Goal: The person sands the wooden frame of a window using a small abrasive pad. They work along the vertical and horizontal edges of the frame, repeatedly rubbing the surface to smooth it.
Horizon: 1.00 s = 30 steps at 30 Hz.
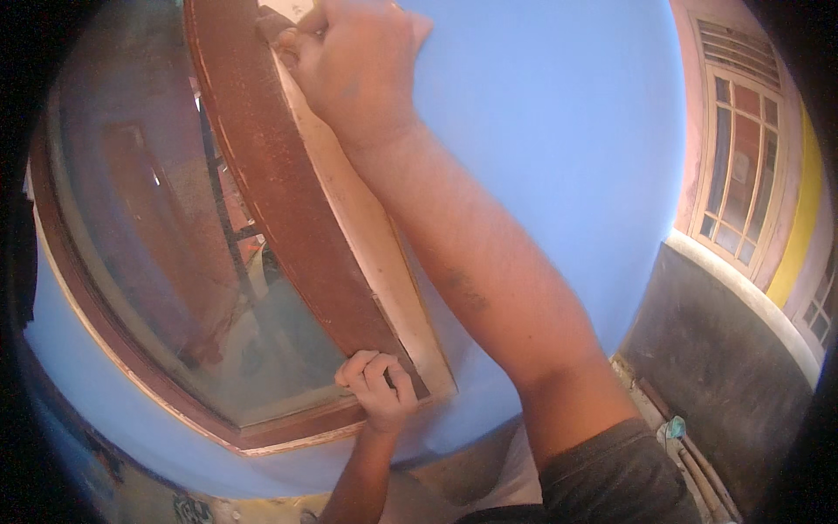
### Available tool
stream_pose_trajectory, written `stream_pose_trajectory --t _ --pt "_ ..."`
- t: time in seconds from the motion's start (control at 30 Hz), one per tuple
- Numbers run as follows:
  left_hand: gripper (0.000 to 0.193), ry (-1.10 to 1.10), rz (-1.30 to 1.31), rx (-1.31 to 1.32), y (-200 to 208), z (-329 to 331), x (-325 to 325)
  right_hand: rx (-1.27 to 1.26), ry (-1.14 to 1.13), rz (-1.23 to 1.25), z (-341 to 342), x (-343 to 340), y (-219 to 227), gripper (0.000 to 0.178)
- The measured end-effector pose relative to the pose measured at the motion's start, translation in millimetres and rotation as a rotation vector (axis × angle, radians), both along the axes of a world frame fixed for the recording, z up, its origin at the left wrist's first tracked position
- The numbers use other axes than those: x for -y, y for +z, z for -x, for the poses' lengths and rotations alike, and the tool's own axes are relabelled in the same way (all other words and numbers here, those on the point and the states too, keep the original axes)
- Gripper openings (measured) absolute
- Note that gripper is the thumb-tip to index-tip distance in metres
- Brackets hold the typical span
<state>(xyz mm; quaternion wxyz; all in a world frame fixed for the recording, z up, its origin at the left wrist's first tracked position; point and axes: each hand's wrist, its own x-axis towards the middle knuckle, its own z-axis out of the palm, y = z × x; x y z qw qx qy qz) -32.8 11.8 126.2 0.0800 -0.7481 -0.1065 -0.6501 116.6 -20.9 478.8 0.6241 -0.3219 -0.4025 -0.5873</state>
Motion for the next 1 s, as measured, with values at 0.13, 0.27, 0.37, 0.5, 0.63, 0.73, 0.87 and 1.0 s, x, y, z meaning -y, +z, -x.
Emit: stream_pose_trajectory --t 0.13,0.27,0.37,0.5,0.63,0.73,0.87,1.0 --pt "0.03 0.021 0.016 0.027 34.3 10.2 3.6 -0.054 -0.026 0.12 14.0 4.1 -107.6 0.038" --pt "0.035 -0.1 0.012 0.092 78.0 6.6 -1.7 -0.206 -0.044 0.292 35.2 38.6 -262.0 0.022" --pt "0.033 -0.126 0.026 0.079 84.4 2.0 -10.9 -0.199 -0.011 0.239 31.8 35.1 -250.7 0.021" --pt "0.033 -0.097 0.014 0.111 71.6 3.0 -22.1 -0.074 -0.1 0.103 34.9 5.9 -116.4 0.02" --pt "0.035 -0.103 0.041 0.041 80.3 7.1 -10.2 -0.009 0.0 0.045 20.9 -3.0 -23.6 0.024" --pt "0.036 -0.084 0.046 0.084 90.5 11.6 -11.8 -0.073 0.009 0.163 25.3 6.1 -77.4 0.022" --pt "0.037 -0.024 0.0 0.11 124.7 -1.0 -9.6 -0.082 0.002 0.23 17.9 27.5 -168.0 0.021" --pt "0.037 0.042 -0.005 0.095 181.1 0.9 -4.7 -0.029 0.005 0.273 14.2 31.6 -114.4 0.02"
